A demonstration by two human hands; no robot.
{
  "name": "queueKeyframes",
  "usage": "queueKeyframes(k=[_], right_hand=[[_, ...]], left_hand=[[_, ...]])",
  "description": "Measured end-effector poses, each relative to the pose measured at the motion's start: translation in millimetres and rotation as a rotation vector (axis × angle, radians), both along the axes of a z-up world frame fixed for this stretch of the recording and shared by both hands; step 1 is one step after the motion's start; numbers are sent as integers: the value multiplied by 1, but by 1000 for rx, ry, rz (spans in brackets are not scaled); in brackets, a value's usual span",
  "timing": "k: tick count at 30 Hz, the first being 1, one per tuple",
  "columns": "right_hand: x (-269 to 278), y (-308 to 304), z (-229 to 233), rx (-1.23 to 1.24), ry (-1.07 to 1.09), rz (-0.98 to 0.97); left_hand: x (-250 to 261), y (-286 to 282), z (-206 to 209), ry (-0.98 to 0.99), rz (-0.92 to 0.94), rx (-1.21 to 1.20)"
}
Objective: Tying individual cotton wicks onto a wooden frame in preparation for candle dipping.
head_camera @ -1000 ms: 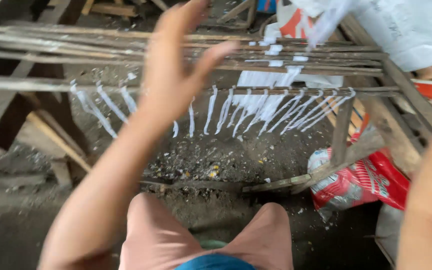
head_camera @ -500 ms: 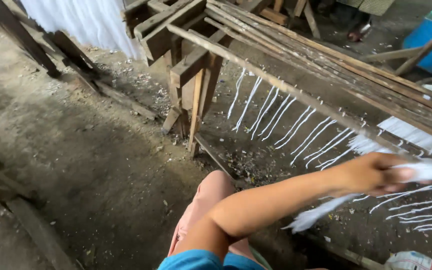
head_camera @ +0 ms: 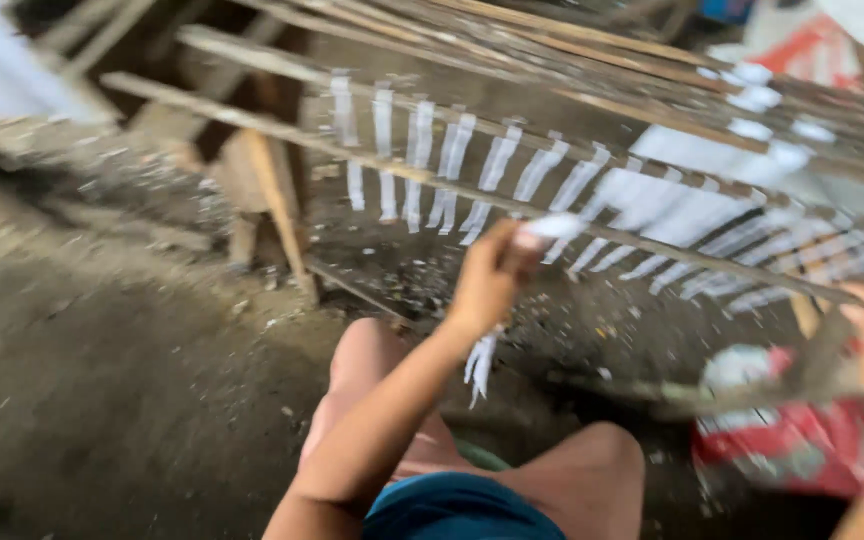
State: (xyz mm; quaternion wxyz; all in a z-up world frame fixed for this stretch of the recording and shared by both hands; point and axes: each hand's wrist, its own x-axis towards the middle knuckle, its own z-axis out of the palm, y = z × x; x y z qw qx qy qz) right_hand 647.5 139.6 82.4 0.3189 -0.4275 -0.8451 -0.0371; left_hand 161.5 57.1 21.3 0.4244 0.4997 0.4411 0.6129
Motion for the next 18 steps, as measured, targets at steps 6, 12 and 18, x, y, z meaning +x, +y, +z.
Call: queueKeyframes(k=[6, 12, 18], right_hand=[[-24, -57, -4, 36, -105, -206], [-75, -78, 20, -85, 179, -273], [-76, -65, 12, 18, 65, -290]], left_hand=[[-38, -33, 18, -233, 81, 70], [-35, -35, 4, -95, 38, -62], [-10, -28, 36, -136, -130, 25]])
